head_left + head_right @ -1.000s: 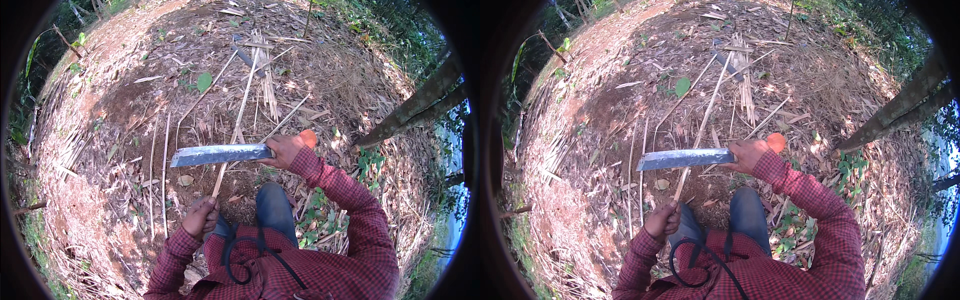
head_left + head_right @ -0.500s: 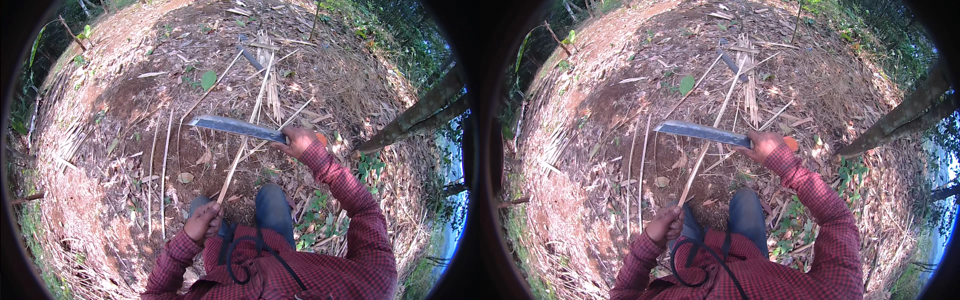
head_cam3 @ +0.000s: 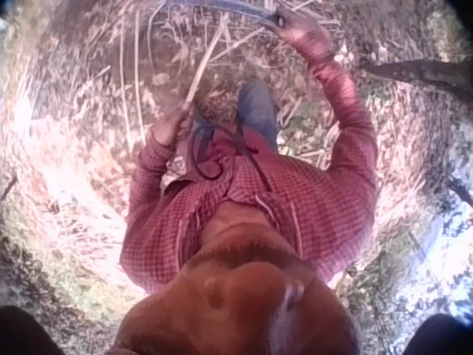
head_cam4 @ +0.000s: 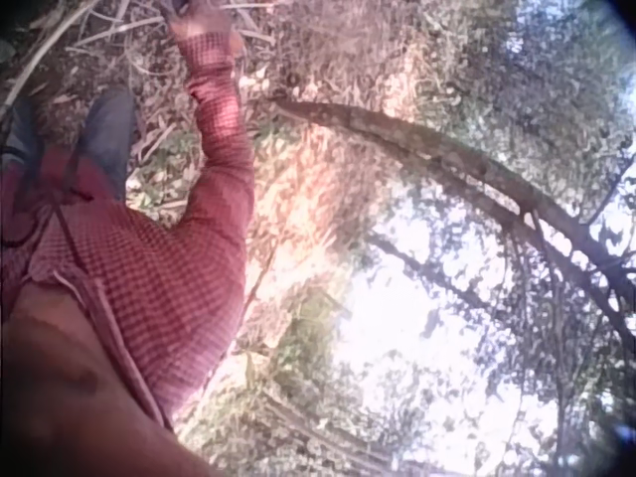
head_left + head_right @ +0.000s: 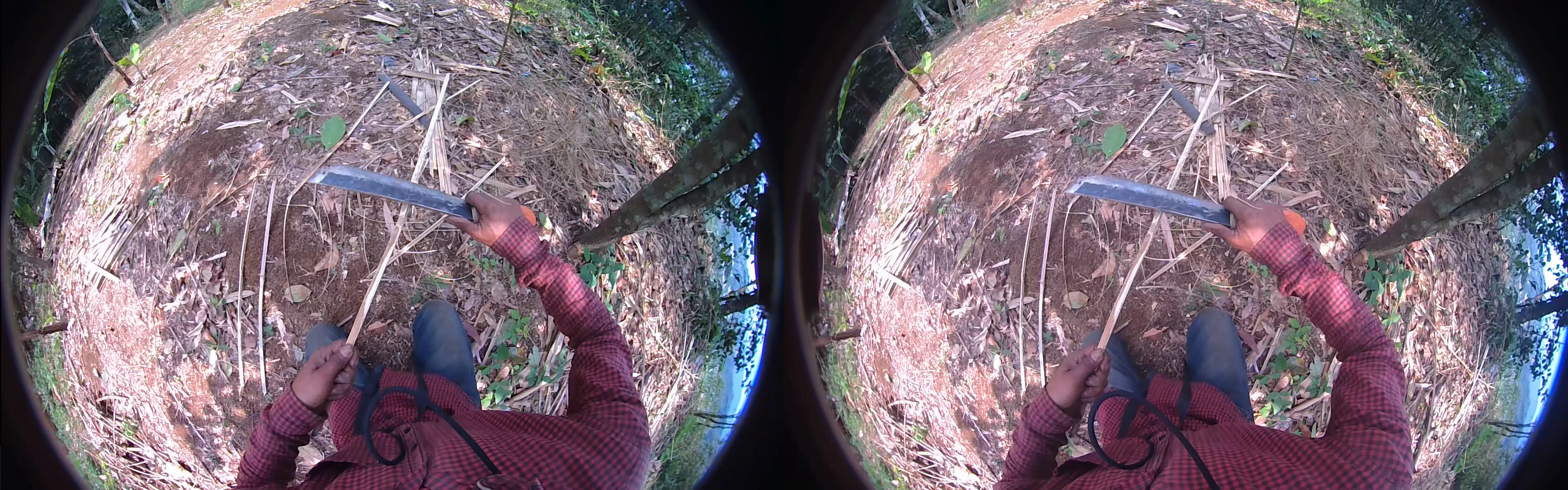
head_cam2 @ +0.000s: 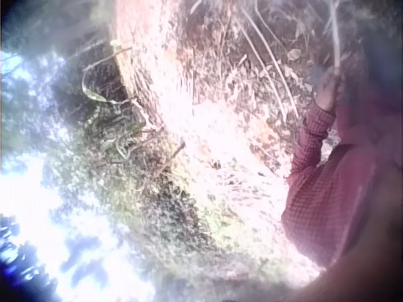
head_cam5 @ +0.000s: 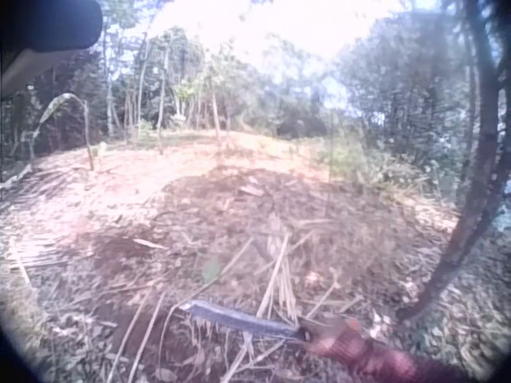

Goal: The person uses a machete to split a long bamboo stalk into thin strips. They hold the bamboo with their left hand and repeatedly strike it with the machete in their right hand, progressively reducing the stalk's thickness. The resulting strips are dropped onto the ground.

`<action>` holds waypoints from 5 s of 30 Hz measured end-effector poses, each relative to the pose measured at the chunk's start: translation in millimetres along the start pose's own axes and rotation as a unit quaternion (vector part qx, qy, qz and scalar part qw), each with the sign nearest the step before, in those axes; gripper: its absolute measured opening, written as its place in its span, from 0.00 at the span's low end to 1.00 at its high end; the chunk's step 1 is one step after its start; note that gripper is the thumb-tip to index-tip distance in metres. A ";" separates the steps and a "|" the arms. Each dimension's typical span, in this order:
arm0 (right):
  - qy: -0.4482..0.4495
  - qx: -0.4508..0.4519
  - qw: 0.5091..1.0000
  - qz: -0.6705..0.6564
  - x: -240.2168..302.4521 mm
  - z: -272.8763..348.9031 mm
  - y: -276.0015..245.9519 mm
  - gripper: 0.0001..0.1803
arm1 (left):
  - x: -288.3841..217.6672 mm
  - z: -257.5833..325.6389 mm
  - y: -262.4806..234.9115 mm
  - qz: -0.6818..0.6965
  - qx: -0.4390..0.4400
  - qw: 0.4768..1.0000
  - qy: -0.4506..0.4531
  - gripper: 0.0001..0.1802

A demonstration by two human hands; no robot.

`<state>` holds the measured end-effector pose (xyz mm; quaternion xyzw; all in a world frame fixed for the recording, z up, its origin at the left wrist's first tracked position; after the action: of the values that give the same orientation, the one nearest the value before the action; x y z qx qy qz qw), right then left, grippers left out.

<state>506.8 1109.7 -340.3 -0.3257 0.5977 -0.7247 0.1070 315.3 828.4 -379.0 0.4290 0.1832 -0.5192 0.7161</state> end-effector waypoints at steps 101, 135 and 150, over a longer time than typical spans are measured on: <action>-0.027 -0.046 0.999 0.009 -35.9 -12.5 63.5 0.16 | -2.9 -52.3 -23.6 -0.025 -0.074 0.997 0.009 0.12; -0.072 -0.013 0.997 -0.038 38.6 5.3 100.6 0.19 | -9.3 -4.2 -56.0 -0.462 -0.325 0.806 0.179 0.11; 0.231 -0.002 0.973 -0.012 -81.2 -29.7 70.0 0.19 | -8.2 42.3 -58.5 -0.492 -0.321 0.789 0.180 0.11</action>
<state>534.7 1159.2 -435.9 -0.1570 0.6036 -0.7805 -0.0426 251.7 793.7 -374.2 0.1122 0.6511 -0.6259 0.4145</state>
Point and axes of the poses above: each hand's wrist, its own z-axis away from the middle knuckle, its own y-axis out of the palm, x = y × z, the point moved 5 cm from there along -z, towards the middle knuckle, and after that the axes turned 7 degrees about -z, right-handed, at the moved point
